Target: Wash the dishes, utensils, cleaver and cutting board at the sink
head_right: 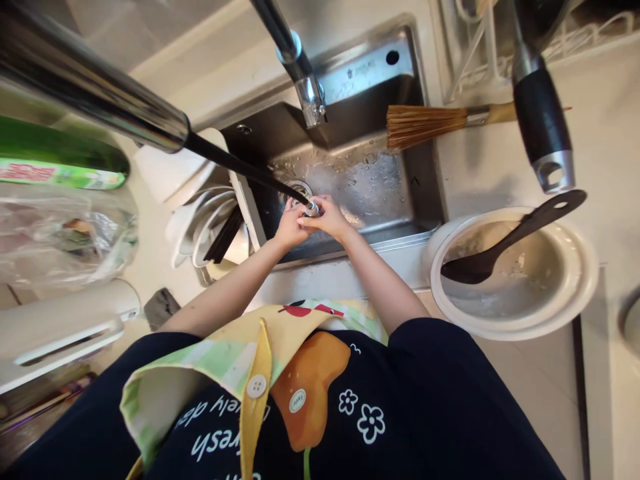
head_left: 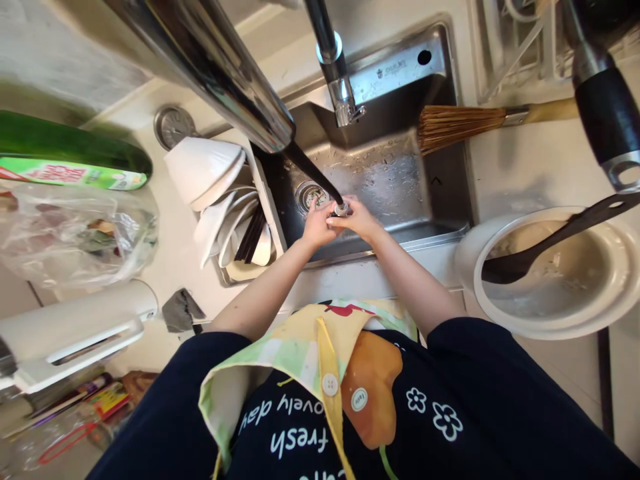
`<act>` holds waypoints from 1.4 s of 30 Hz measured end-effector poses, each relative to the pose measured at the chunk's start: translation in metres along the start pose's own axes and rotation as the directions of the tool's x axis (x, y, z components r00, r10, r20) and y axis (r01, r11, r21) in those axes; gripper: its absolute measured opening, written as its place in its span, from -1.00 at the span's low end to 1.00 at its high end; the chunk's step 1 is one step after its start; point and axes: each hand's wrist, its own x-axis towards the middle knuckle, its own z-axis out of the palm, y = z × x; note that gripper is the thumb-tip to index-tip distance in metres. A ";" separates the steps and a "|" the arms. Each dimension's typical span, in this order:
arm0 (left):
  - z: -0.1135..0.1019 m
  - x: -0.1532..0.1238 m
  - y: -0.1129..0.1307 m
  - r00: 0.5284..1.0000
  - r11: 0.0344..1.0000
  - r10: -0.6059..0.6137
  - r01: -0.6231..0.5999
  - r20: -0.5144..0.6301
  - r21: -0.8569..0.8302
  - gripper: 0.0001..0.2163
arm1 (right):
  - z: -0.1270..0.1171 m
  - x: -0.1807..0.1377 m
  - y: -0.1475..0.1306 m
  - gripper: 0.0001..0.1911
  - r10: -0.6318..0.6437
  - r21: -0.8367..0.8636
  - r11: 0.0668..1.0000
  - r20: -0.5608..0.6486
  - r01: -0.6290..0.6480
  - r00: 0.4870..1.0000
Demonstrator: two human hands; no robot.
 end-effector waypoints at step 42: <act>0.022 -0.033 0.009 0.774 0.801 -0.599 0.581 -0.207 -0.145 -0.63 | 0.032 0.009 -0.021 -0.87 0.160 -0.394 0.905 -0.032 -0.159 0.987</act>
